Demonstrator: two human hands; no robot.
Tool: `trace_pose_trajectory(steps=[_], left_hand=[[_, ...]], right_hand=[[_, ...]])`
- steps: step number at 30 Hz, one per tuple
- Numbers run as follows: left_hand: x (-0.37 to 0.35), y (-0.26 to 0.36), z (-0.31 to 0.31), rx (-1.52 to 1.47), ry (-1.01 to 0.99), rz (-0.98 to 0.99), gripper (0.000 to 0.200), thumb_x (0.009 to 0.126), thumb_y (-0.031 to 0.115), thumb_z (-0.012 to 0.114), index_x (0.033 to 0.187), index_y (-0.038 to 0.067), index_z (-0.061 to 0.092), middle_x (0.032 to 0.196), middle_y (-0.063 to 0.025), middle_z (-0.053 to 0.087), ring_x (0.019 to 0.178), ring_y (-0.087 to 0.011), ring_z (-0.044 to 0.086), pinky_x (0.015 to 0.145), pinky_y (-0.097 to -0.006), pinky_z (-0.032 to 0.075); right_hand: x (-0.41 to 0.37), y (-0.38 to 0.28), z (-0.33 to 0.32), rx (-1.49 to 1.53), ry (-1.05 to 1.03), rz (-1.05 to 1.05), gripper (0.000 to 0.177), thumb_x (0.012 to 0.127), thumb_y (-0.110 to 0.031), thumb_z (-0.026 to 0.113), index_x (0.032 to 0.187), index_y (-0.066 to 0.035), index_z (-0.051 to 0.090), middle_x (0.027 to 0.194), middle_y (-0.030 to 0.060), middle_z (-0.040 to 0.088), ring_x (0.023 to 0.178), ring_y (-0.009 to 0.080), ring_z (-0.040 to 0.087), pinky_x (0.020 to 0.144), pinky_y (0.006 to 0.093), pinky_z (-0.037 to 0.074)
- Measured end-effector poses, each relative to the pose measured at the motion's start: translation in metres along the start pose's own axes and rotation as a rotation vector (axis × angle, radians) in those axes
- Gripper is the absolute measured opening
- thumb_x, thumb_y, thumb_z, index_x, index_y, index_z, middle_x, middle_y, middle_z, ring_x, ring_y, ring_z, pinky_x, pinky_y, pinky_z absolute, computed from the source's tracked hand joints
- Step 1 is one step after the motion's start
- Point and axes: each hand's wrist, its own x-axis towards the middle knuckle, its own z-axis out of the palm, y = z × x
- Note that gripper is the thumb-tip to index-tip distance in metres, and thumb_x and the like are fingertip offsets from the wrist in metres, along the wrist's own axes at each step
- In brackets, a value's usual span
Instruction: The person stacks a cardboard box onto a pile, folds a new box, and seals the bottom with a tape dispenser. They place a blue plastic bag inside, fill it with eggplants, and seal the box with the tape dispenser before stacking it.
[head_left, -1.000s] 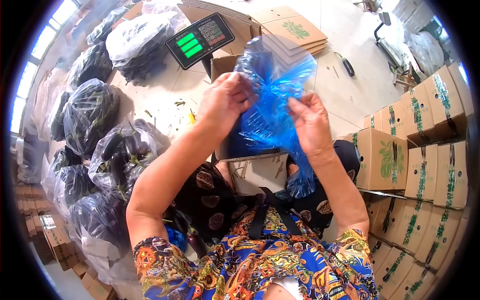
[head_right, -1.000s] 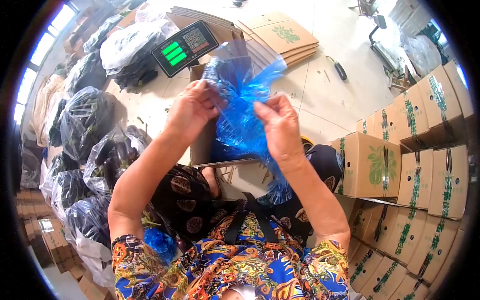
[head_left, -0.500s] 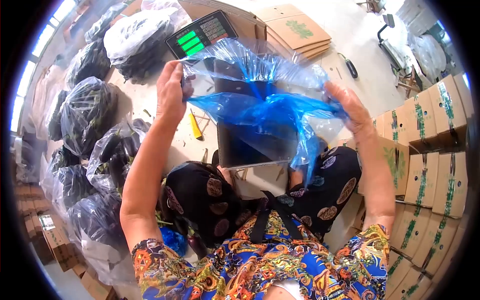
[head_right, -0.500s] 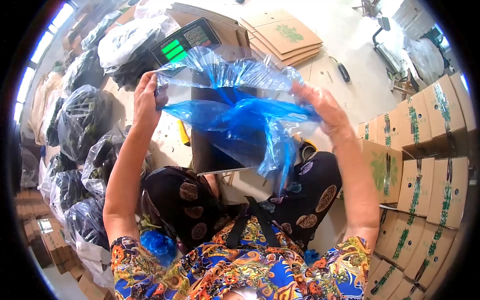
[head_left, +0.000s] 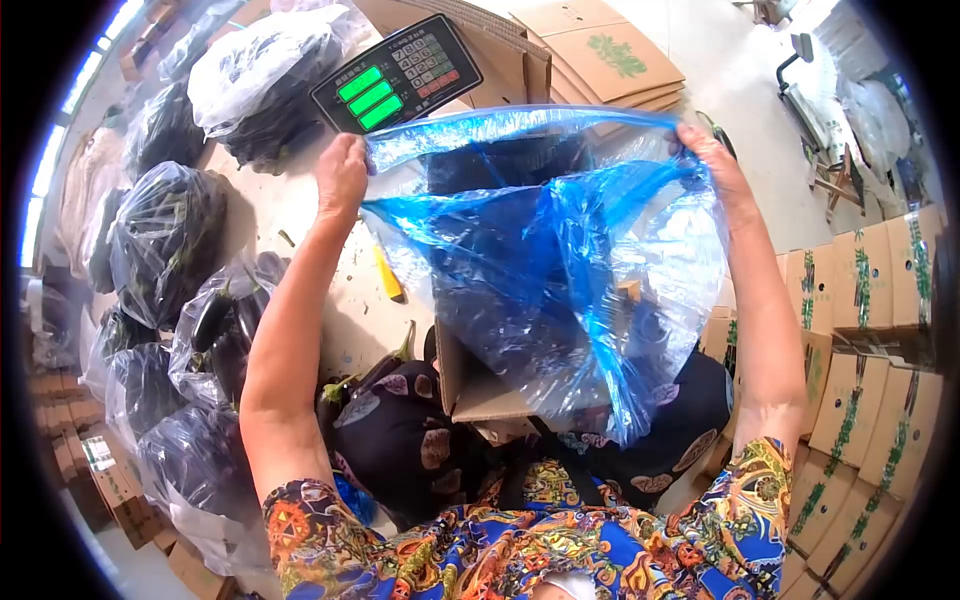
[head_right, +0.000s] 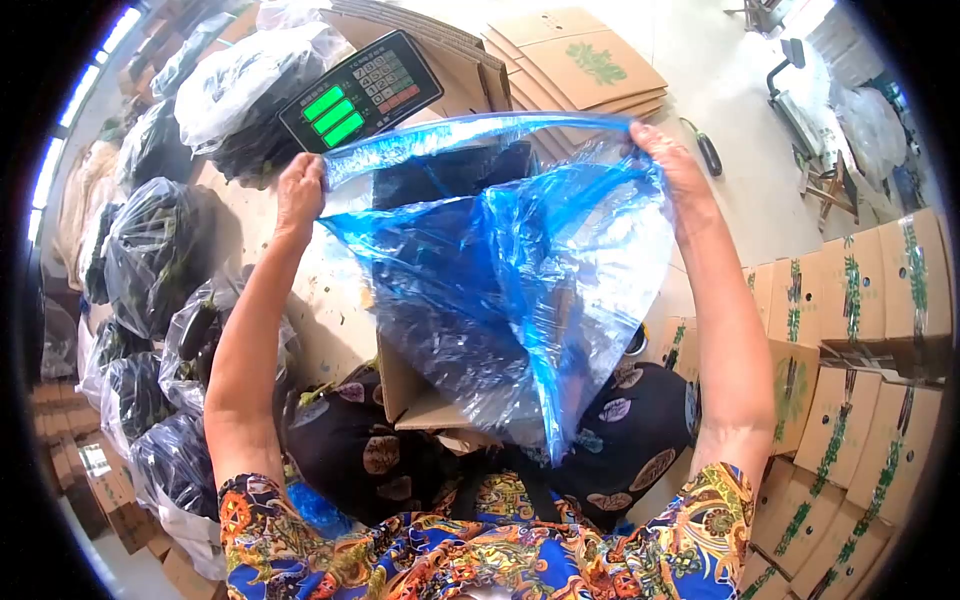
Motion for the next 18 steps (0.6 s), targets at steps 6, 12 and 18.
trace_pose_trajectory(steps=[6, 12, 18], left_hand=[[-0.043, -0.017, 0.000, 0.110, -0.124, -0.336, 0.039, 0.091, 0.030, 0.055, 0.113, 0.000, 0.064, 0.097, -0.0150, 0.067, 0.093, -0.0232, 0.063, 0.080, -0.0328, 0.049], [-0.131, 0.047, -0.046, -0.427, -0.298, -0.482, 0.077, 0.089, 0.044, 0.060, 0.144, -0.002, 0.030, 0.141, -0.0203, 0.042, 0.126, -0.0291, 0.046, 0.100, -0.0421, 0.042], [-0.166, 0.082, -0.017, -0.191, -0.659, -0.298, 0.063, 0.092, 0.033, 0.056, 0.142, 0.001, 0.037, 0.137, -0.0167, 0.048, 0.125, -0.0236, 0.046, 0.107, -0.0385, 0.033]], right_hand=[[0.018, 0.095, -0.060, -1.301, 0.145, -0.089, 0.037, 0.088, -0.039, 0.063, 0.102, -0.005, 0.069, 0.092, 0.0082, 0.070, 0.088, 0.0155, 0.065, 0.074, 0.0305, 0.052], [-0.084, 0.012, 0.026, -0.611, -0.387, 0.285, 0.046, 0.085, -0.028, 0.066, 0.121, -0.001, 0.059, 0.109, 0.0084, 0.065, 0.105, 0.0215, 0.059, 0.094, 0.0382, 0.046], [-0.106, 0.048, 0.090, -0.570, -0.409, 0.221, 0.077, 0.074, -0.036, 0.072, 0.136, 0.001, 0.043, 0.125, 0.0174, 0.056, 0.113, 0.0253, 0.054, 0.101, 0.0358, 0.041]])
